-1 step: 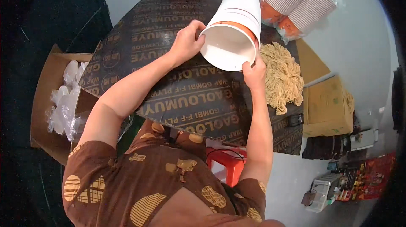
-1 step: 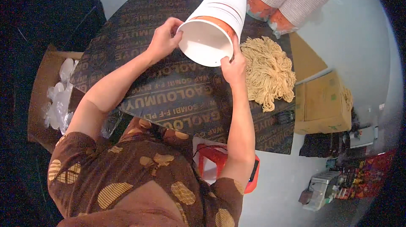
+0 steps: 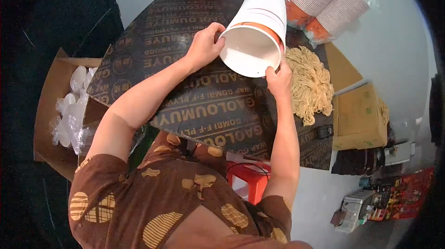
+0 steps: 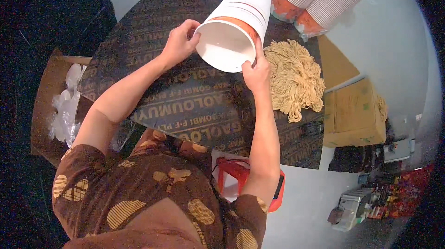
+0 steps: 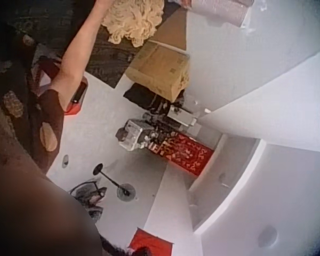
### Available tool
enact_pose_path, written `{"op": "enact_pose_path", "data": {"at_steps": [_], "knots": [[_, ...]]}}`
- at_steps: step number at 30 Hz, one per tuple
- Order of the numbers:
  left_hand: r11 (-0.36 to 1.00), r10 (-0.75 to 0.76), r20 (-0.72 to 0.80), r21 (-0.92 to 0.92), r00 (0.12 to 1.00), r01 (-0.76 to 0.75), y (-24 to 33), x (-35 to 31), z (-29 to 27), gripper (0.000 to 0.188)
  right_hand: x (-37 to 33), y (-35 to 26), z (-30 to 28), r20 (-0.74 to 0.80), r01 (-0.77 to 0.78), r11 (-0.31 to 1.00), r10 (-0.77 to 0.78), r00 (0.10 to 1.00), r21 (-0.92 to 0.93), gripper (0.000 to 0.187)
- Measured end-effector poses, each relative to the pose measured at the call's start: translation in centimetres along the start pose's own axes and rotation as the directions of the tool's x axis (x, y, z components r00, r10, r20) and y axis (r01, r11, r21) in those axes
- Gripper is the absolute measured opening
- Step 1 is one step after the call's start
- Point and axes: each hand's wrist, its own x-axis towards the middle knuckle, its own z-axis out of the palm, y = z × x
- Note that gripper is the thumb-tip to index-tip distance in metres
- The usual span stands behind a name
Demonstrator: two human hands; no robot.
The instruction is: Attaching rope handles to decorative paper buckets.
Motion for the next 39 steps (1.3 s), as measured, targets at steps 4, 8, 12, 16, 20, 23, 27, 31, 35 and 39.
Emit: {"op": "enact_pose_path", "data": {"at_steps": [4, 8, 12, 16, 20, 23, 27, 31, 35, 39], "knots": [[0.989, -0.103, 0.022, -0.108, 0.994, 0.105, 0.4, 0.8, -0.9, 0.02, 0.4, -1.0, 0.0, 0.119, -0.083, 0.984, 0.064, 0.991, 0.157, 0.07], [0.981, -0.127, -0.02, -0.153, 0.992, 0.123, 0.5, 1.0, -1.2, 0.022, 0.2, -0.9, 0.3, 0.126, -0.072, 0.96, 0.039, 0.991, 0.271, 0.07], [0.884, 0.432, -0.079, 0.232, 0.898, -0.405, -0.3, 0.8, -0.2, 0.026, -0.2, 2.1, 1.5, 0.128, -0.204, 0.875, 0.164, 0.978, 0.44, 0.068], [0.915, 0.367, -0.03, 0.193, 0.93, -0.355, 0.3, 0.3, 0.2, 0.03, 0.0, 1.6, 1.0, 0.144, -0.318, 0.794, 0.286, 0.948, 0.518, 0.071], [0.958, 0.263, -0.063, 0.133, 0.963, -0.253, 0.1, 0.3, -0.9, 0.032, 1.2, -1.3, -1.8, 0.207, -0.555, 0.697, 0.523, 0.827, 0.454, 0.07], [0.988, 0.139, -0.021, 0.071, 0.99, -0.137, 0.0, 0.5, -1.2, 0.034, 0.9, -1.1, -1.3, 0.163, -0.472, 0.718, 0.458, 0.874, 0.512, 0.07], [0.993, 0.107, 0.044, 0.035, 0.993, -0.109, 0.0, 0.1, -1.0, 0.049, 0.2, -1.0, 0.6, 0.15, -0.348, 0.801, 0.316, 0.937, 0.487, 0.064], [0.937, 0.308, 0.067, 0.149, 0.949, -0.315, 0.0, -0.6, -0.6, 0.064, 0.1, 0.2, 0.9, 0.188, -0.362, 0.637, 0.325, 0.927, 0.681, 0.062], [0.951, 0.24, 0.178, 0.155, 0.954, -0.268, 2.4, -1.9, -1.0, 0.068, -0.4, -0.4, 0.6, 0.224, -0.39, 0.55, 0.346, 0.911, 0.738, 0.062], [0.905, 0.329, 0.172, 0.224, 0.928, -0.362, 2.3, -2.2, -0.8, 0.069, -0.3, 0.7, -0.4, 0.152, -0.449, 0.71, 0.443, 0.884, 0.542, 0.059]]}}
